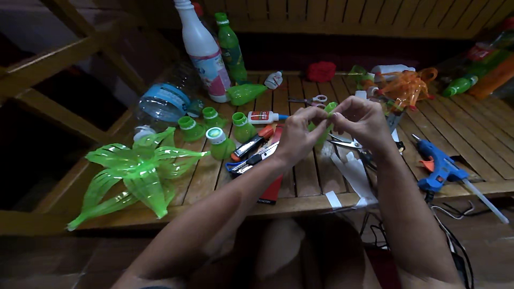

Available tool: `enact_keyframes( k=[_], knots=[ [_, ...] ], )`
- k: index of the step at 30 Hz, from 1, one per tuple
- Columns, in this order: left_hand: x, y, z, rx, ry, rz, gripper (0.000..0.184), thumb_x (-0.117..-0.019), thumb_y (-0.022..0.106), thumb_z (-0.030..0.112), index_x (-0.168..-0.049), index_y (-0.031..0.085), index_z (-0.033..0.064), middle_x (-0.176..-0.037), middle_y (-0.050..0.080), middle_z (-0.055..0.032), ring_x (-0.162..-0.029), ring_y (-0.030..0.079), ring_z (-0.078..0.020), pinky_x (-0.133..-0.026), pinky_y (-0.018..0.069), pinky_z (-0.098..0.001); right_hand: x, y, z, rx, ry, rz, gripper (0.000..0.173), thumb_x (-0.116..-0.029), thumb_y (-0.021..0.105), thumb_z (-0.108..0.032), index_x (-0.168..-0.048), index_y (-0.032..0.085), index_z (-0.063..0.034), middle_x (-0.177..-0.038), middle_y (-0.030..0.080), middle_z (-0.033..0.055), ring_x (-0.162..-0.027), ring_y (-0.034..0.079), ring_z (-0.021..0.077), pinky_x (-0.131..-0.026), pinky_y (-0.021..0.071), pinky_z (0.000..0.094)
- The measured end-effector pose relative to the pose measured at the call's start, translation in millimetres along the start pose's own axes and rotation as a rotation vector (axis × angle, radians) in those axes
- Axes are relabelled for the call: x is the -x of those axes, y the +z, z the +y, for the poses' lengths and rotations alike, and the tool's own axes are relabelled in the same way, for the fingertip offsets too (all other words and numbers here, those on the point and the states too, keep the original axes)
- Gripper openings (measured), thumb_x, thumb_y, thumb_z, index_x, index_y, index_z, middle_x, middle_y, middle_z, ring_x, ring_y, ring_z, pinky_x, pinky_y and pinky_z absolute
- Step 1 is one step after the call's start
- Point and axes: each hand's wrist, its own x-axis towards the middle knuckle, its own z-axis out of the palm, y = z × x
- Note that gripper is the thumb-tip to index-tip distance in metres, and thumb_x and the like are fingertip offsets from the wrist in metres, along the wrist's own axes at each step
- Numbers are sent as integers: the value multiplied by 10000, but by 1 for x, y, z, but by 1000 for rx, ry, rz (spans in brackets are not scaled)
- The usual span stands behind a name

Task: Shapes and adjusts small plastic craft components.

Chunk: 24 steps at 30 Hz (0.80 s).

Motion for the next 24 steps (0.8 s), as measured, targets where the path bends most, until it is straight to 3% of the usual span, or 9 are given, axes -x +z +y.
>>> enact_keyframes(
  k=[11,15,20,24],
  knots=[
    [-1,0,5,-30,7,5,141,-973,666,128,-1052,724,27,-987,711,-58,-949,647,-86,-882,514,-255,-4,4,2,-76,-20,27,75,-930,592,-17,-931,624,-84,-810,645,-101,-664,573,-57,-609,497,132],
    [-1,-3,7,-13,-21,0,140,-988,649,111,-1064,708,10,-975,701,-69,-900,637,-95,-832,512,-262,-4,8,2,-211,81,35,92,-975,556,-42,-945,621,-99,-778,640,-90,-619,570,-25,-577,501,154],
    [-1,-3,6,20,-35,-24,161,-999,640,113,-1078,691,-17,-1016,704,-99,-931,667,-99,-864,539,-262,-7,2,-3,-423,106,181,221,-1063,446,-149,-995,656,-151,-791,643,-106,-585,542,-35,-518,462,131],
    [-5,-9,2,66,-110,-47,168,-1012,636,133,-1095,677,-7,-1021,687,-80,-887,656,-79,-809,547,-241,-9,-4,-3,-407,139,307,427,-1114,301,-221,-829,615,-167,-656,574,-119,-495,462,-33,-456,390,132]
  ],
)
